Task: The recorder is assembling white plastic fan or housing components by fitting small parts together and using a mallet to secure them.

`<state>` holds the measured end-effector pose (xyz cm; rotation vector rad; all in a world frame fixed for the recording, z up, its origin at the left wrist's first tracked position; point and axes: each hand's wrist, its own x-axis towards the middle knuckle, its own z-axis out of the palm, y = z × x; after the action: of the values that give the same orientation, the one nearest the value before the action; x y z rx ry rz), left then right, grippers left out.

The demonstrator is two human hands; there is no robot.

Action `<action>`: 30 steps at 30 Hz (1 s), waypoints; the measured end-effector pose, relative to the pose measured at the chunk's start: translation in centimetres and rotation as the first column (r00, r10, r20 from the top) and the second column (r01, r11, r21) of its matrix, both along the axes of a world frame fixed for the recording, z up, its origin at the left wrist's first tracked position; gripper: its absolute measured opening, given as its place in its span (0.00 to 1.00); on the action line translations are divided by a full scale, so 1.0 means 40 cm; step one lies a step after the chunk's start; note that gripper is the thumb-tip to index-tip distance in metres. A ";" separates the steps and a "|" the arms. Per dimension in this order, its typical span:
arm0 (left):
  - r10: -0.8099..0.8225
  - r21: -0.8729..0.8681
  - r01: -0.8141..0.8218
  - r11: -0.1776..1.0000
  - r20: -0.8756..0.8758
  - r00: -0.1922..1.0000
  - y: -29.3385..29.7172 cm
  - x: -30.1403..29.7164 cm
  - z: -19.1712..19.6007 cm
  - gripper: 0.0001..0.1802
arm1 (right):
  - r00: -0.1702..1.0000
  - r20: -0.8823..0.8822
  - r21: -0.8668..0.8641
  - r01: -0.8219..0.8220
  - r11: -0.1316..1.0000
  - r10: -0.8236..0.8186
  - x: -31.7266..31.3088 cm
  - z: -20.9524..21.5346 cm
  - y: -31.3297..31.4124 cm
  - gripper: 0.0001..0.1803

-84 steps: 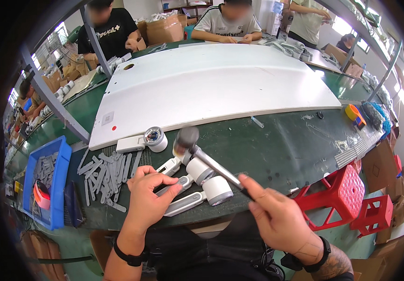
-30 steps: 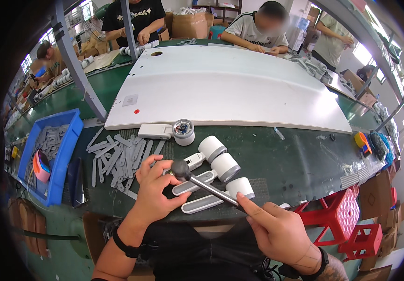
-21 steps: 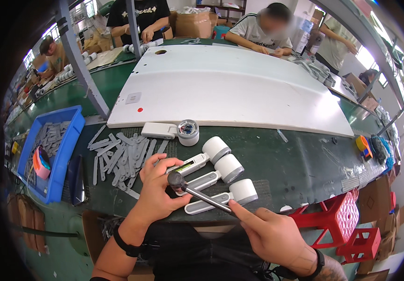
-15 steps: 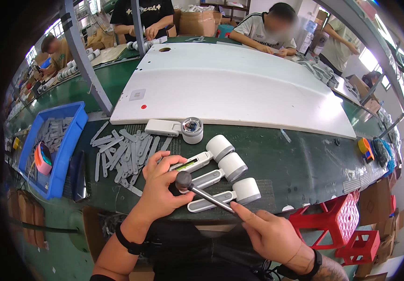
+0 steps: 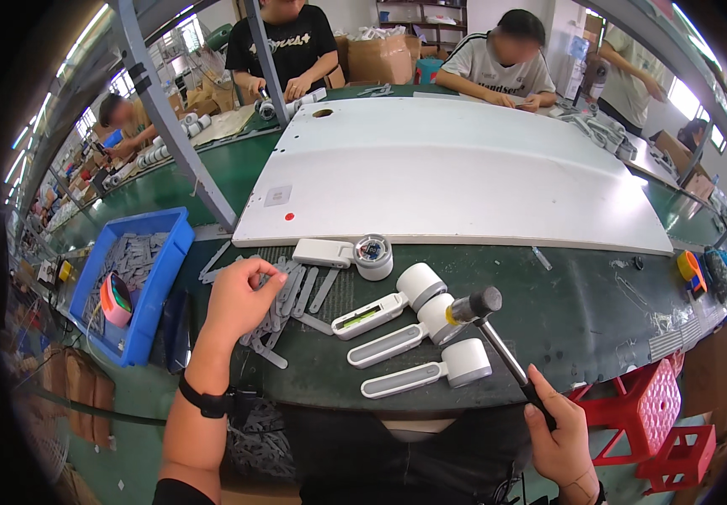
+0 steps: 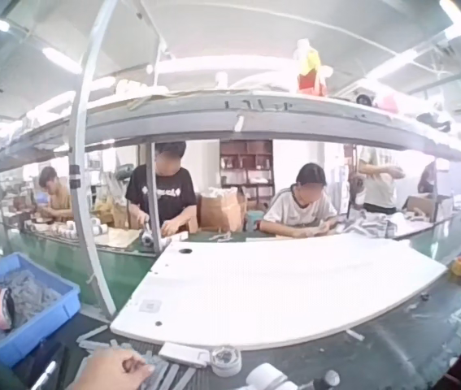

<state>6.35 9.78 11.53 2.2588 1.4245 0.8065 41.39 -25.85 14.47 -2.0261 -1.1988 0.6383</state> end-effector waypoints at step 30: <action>-0.327 0.197 0.304 0.932 0.096 0.940 -0.193 0.281 -0.028 0.12 | 0.998 0.032 0.163 -0.058 0.985 0.053 0.034 -0.030 -0.011 0.32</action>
<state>17.57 2.04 10.39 2.4340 0.9288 0.9821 42.74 -26.30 13.29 -1.8759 -1.2852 0.5218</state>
